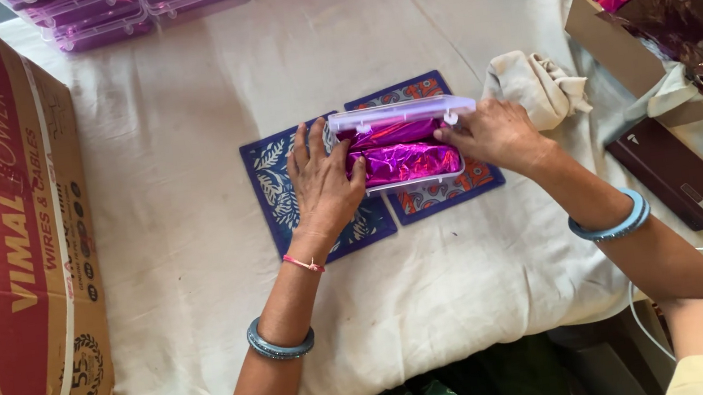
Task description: The person wipes a clear plastic container with a white cloth, then places two purple foil-wrapped items inside and closes the lid. The person then wipes a rectangular wooden block with the cloth. The workspace is a table covered with a white cloth, with stacks of similar containers and a box of wooden blocks visible.
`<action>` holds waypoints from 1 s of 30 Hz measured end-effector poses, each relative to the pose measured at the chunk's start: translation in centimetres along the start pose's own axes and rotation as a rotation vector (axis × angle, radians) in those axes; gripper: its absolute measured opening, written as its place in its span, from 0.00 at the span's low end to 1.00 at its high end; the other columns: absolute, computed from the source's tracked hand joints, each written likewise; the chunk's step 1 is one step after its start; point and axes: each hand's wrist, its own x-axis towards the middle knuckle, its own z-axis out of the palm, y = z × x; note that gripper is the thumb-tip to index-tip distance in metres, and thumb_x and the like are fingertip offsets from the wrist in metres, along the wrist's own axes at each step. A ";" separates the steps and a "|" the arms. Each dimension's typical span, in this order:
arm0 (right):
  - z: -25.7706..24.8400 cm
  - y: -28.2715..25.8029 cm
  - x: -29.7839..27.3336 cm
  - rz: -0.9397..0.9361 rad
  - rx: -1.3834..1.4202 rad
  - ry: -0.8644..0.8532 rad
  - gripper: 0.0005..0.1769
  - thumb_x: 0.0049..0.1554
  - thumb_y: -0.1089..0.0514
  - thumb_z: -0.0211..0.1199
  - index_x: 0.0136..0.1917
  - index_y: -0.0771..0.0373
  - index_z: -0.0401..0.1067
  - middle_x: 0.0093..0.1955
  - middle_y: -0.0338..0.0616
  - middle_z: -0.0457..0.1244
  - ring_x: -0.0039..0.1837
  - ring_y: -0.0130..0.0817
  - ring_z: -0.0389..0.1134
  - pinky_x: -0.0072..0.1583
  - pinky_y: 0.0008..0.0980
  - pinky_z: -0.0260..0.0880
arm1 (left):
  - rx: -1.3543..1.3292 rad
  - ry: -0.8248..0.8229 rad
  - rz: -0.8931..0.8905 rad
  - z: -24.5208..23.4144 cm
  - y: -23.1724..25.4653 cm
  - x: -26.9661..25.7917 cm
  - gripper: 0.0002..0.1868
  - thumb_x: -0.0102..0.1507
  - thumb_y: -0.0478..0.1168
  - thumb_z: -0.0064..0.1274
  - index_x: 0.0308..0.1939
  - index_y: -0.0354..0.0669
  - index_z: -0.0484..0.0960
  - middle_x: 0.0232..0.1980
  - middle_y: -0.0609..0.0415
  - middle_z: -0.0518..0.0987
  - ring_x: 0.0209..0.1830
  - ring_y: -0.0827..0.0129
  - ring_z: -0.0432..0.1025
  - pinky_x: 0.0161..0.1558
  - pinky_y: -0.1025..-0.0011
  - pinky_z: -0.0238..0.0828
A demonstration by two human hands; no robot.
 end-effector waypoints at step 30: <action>2.2 1.9 -2.2 -0.264 0.474 0.405 0.19 0.62 0.51 0.66 0.61 0.65 0.78 0.64 0.57 0.66 0.63 0.50 0.69 0.63 0.42 0.70 | 0.000 0.509 0.333 -1.2 1.0 -1.5 0.07 0.62 0.34 0.60 0.44 0.40 0.87 0.37 0.54 0.81 0.37 0.62 0.73 0.40 0.65 0.73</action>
